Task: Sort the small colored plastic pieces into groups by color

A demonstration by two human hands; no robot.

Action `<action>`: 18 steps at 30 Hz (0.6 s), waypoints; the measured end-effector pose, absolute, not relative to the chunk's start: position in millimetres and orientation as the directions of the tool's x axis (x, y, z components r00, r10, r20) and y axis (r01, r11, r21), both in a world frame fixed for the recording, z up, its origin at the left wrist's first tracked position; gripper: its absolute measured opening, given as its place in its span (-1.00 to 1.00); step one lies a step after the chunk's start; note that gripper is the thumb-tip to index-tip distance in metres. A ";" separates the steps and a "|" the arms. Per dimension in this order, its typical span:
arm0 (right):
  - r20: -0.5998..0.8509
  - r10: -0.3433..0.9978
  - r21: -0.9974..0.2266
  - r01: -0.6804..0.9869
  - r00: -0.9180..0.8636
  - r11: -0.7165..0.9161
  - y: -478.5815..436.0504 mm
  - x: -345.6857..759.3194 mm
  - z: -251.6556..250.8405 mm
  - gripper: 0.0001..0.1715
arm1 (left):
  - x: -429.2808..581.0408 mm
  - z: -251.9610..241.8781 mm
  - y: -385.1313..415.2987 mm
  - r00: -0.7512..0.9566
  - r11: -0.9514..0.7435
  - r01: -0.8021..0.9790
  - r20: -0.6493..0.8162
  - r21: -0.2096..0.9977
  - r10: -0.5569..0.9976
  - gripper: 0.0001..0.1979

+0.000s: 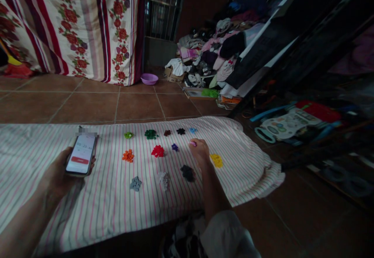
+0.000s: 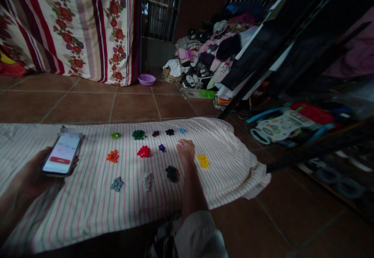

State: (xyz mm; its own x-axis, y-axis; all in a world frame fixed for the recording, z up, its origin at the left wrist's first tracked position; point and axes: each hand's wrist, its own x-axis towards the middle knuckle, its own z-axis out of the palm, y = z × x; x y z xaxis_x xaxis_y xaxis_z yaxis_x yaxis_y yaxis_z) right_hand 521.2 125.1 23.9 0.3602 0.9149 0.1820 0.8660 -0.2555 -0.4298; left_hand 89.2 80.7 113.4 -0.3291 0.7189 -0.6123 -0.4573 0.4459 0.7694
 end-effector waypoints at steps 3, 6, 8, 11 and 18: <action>0.186 0.915 -0.410 0.875 0.357 -0.258 124.6 520.7 26.1 -0.66 | 89.1 114.3 80.6 -0.328 0.444 -0.470 -0.618 0.763 0.715 -0.62; 0.201 0.913 -0.398 0.881 0.355 -0.256 124.2 521.1 27.1 -0.65 | 89.5 115.5 79.8 -0.331 0.453 -0.443 -0.611 0.773 0.719 -0.59; 0.197 0.914 -0.396 0.882 0.354 -0.256 123.8 522.2 27.8 -0.63 | 88.1 113.3 80.1 -0.329 0.450 -0.425 -0.597 0.786 0.731 -0.58; 0.163 0.923 -0.401 0.878 0.348 -0.260 122.7 524.3 30.1 -0.60 | 83.5 105.6 82.1 -0.318 0.441 -0.443 -0.596 0.781 0.737 -0.57; 0.129 0.923 -0.422 0.862 0.362 -0.279 118.5 526.8 37.6 -0.57 | 77.3 93.6 86.0 -0.297 0.439 -0.460 -0.600 0.772 0.743 -0.62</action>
State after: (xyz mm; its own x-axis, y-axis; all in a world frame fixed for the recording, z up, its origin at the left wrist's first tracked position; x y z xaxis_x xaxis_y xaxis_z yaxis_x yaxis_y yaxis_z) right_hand 526.8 118.5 37.6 0.3622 0.9231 0.1291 0.8623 -0.2793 -0.4223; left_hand 77.3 86.0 93.6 -0.2975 0.7429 -0.5997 -0.4604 0.4386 0.7718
